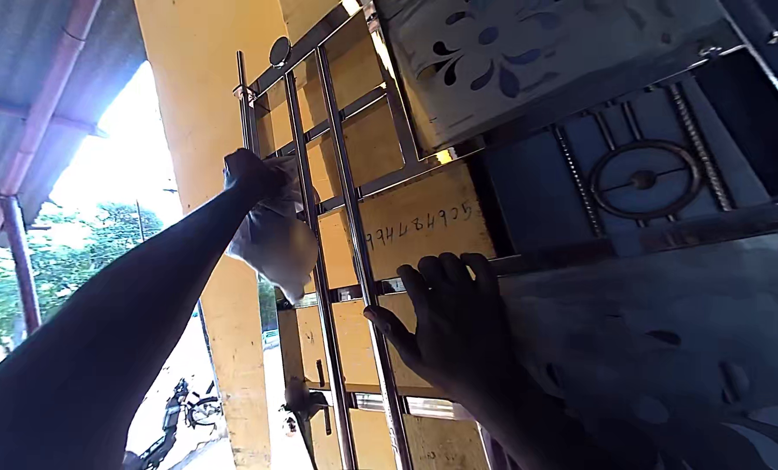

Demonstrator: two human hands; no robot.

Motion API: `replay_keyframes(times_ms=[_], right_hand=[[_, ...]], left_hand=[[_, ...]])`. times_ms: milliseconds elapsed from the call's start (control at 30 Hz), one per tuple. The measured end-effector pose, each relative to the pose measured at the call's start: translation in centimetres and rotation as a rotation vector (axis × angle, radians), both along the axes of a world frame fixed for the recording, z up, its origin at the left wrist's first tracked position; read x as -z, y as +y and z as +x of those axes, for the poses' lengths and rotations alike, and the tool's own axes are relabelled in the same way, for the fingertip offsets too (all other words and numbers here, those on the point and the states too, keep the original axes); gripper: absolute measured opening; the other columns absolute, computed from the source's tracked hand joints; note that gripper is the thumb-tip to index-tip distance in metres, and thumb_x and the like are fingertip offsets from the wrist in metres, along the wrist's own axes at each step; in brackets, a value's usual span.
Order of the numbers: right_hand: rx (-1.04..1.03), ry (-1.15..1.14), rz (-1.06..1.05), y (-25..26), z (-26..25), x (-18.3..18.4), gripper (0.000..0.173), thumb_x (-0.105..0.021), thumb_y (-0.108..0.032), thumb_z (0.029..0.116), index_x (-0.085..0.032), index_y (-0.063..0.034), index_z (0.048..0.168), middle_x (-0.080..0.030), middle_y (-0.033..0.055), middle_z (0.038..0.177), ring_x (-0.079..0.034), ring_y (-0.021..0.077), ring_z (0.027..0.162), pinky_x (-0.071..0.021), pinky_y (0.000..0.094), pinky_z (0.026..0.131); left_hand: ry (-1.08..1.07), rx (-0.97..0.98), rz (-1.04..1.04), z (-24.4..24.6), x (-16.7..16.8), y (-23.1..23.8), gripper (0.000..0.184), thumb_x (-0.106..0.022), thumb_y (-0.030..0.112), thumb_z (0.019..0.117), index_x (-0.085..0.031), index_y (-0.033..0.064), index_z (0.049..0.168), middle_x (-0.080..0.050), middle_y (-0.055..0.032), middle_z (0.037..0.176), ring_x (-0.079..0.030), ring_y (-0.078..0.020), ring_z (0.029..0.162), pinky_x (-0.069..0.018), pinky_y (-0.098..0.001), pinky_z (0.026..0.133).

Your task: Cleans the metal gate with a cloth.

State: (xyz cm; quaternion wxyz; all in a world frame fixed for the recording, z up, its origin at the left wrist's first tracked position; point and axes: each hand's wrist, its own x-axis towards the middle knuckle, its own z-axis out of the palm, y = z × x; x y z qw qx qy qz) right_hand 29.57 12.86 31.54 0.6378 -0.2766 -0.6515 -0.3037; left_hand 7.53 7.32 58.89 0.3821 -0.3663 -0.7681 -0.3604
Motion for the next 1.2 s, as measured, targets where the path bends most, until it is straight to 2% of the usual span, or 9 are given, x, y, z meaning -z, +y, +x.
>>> replay_keyframes(times_ms=[200,333,567,700,767,867,967,1067,1200], right_hand=[[0.003,0.000,0.019,0.2,0.0,0.1,0.076,-0.030,-0.078,0.0950,-0.075,-0.0161,0.101,-0.068,0.0050,0.092,-0.063,0.0255,0.094,-0.0377,0.0521,0.102],[0.001,-0.002,0.021,0.3,0.1,0.1,0.076,-0.032,-0.077,0.0950,-0.075,-0.0153,0.102,-0.068,0.0058,0.094,-0.063,0.0261,0.097,-0.0371,0.0531,0.104],[-0.019,0.023,0.031,0.3,-0.1,0.2,0.076,-0.031,-0.077,0.0952,-0.075,-0.0153,0.101,-0.068,0.0061,0.095,-0.063,0.0275,0.100,-0.0375,0.0541,0.105],[-0.023,0.055,0.022,0.1,-0.2,0.1,0.077,-0.031,-0.077,0.0955,-0.075,-0.0144,0.100,-0.068,0.0060,0.093,-0.064,0.0278,0.098,-0.0400,0.0553,0.104],[-0.033,0.055,0.012,0.0,-0.3,0.3,0.077,-0.031,-0.078,0.0954,-0.074,-0.0145,0.099,-0.067,0.0059,0.093,-0.064,0.0268,0.097,-0.0393,0.0540,0.104],[-0.029,0.044,0.005,0.0,-0.2,0.1,0.078,-0.030,-0.077,0.0955,-0.074,-0.0137,0.101,-0.067,0.0067,0.094,-0.064,0.0275,0.097,-0.0393,0.0548,0.105],[-0.015,0.030,0.002,-0.1,-0.3,0.1,0.078,-0.028,-0.077,0.0959,-0.074,-0.0132,0.100,-0.067,0.0080,0.094,-0.064,0.0292,0.098,-0.0378,0.0553,0.106],[-0.018,0.016,0.003,-0.1,-0.2,0.0,0.077,-0.030,-0.076,0.0962,-0.074,-0.0128,0.099,-0.067,0.0083,0.094,-0.063,0.0295,0.098,-0.0370,0.0559,0.106],[-0.025,0.007,0.021,0.1,-0.1,0.1,0.077,-0.032,-0.075,0.0961,-0.075,-0.0118,0.103,-0.067,0.0095,0.095,-0.063,0.0303,0.099,-0.0369,0.0564,0.105]], left_hand=[[0.030,-0.020,0.076,-0.7,-2.8,0.9,0.058,-0.087,0.037,0.0712,-0.062,-0.0090,0.096,-0.065,-0.0320,0.105,-0.066,-0.0473,0.102,-0.0529,-0.0652,0.080],[-0.050,0.025,0.004,0.3,-0.5,-1.4,0.061,-0.080,0.036,0.0849,-0.058,-0.0147,0.112,-0.058,-0.0373,0.121,-0.058,-0.0506,0.118,-0.0479,-0.0658,0.094],[-0.225,0.197,-0.085,-1.9,4.6,-3.7,0.045,-0.077,0.035,0.0891,-0.066,-0.0057,0.104,-0.066,-0.0273,0.101,-0.065,-0.0417,0.093,-0.0507,-0.0652,0.081],[-0.364,0.529,-0.101,-1.6,8.5,-7.3,0.018,-0.058,0.021,0.1044,-0.063,0.0046,0.105,-0.061,-0.0050,0.079,-0.058,-0.0115,0.065,-0.0509,-0.0301,0.059],[-0.357,0.578,-0.122,-2.7,8.3,-9.3,0.010,-0.060,0.012,0.1019,-0.065,0.0040,0.099,-0.064,-0.0038,0.075,-0.059,-0.0090,0.061,-0.0511,-0.0259,0.055],[-0.265,0.374,0.039,-4.2,6.5,-10.8,0.025,-0.058,0.026,0.1048,-0.065,0.0020,0.100,-0.060,-0.0074,0.080,-0.056,-0.0147,0.066,-0.0491,-0.0349,0.061],[-0.066,0.233,0.348,-5.6,3.4,-10.7,0.058,-0.056,0.048,0.1023,-0.060,-0.0079,0.118,-0.062,-0.0298,0.112,-0.061,-0.0430,0.104,-0.0457,-0.0666,0.088],[0.258,0.034,0.402,-3.3,1.3,-9.8,0.078,-0.058,0.051,0.0983,-0.043,-0.0130,0.140,-0.047,-0.0380,0.142,-0.044,-0.0521,0.136,-0.0355,-0.0670,0.109],[0.531,0.026,0.147,-0.2,0.9,-6.9,0.041,-0.066,0.026,0.0957,-0.062,-0.0090,0.116,-0.059,-0.0339,0.124,-0.057,-0.0531,0.120,-0.0458,-0.0706,0.094]])
